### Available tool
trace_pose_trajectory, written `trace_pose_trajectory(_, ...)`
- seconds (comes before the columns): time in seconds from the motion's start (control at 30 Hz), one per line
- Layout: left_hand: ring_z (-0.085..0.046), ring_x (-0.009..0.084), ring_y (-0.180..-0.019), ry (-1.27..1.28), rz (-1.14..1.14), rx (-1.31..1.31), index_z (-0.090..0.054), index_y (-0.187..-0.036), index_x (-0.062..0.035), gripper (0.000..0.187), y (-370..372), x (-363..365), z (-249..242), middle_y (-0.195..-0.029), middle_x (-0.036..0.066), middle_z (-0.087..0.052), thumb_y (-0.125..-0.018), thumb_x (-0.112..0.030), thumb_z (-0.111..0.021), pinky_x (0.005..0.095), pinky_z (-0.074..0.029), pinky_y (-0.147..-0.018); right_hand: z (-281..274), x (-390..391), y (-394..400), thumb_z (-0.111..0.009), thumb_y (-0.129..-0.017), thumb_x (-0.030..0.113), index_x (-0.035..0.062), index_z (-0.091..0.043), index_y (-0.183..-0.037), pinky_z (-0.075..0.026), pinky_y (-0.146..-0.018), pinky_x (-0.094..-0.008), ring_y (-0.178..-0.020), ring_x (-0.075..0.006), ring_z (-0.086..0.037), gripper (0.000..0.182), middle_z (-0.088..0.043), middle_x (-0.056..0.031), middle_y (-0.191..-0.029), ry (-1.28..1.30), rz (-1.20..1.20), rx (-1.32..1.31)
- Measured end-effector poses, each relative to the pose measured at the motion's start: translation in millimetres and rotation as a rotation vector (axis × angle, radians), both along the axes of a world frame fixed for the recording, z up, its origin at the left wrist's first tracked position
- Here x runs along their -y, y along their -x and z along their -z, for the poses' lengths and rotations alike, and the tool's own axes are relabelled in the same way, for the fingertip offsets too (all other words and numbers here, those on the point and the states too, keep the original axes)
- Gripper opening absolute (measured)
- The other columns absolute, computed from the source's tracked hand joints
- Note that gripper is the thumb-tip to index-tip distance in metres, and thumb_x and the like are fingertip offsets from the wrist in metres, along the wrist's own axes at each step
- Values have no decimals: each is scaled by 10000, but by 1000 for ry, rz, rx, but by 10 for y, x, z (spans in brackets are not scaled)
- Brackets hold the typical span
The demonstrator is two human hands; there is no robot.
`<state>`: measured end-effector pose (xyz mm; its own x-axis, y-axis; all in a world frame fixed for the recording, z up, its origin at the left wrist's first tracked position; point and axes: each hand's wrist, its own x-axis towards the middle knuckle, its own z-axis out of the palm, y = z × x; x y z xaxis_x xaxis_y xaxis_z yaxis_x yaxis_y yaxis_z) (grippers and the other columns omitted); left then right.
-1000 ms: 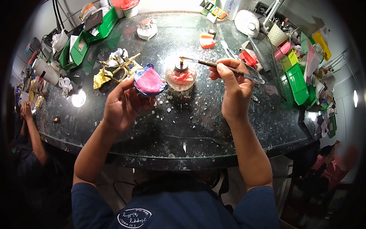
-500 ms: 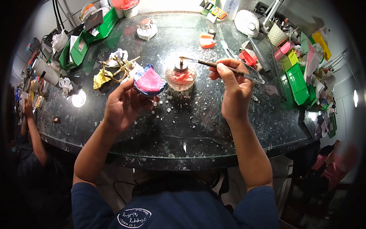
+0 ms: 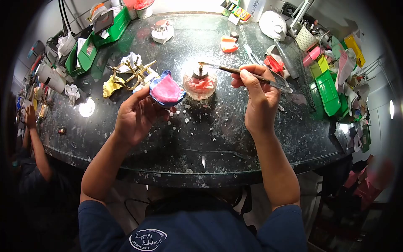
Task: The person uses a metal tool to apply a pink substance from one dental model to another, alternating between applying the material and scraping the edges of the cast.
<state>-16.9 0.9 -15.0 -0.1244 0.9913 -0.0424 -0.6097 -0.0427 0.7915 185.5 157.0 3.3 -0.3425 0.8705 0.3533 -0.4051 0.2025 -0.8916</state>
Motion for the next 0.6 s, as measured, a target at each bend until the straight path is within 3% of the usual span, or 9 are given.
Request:
trace_pose_trajectory(0.27,-628,200,-895,59,1,-22,-506,-1168,-2,399,-30,-4,-35,-1033,124,-646,-984,-292,-304,318,-455,-751,-76,213,30,-541,-865,43,-43,-570,-941,-487,-723,-287,-728,-154,-604,118,-631,-121,-821,45,-217,-70)
trace_pose_trajectory(0.6,-629,237,-900,95,-40,-70,-517,-1160,29,441,-65,-3,-20,-1016,160,-647,-978,-317,-314,332,-481,-785,-75,436,84,-555,-873,28,-31,-564,-971,-486,-720,-231,-750,-105,-599,115,-626,-90,-856,27,-334,32)
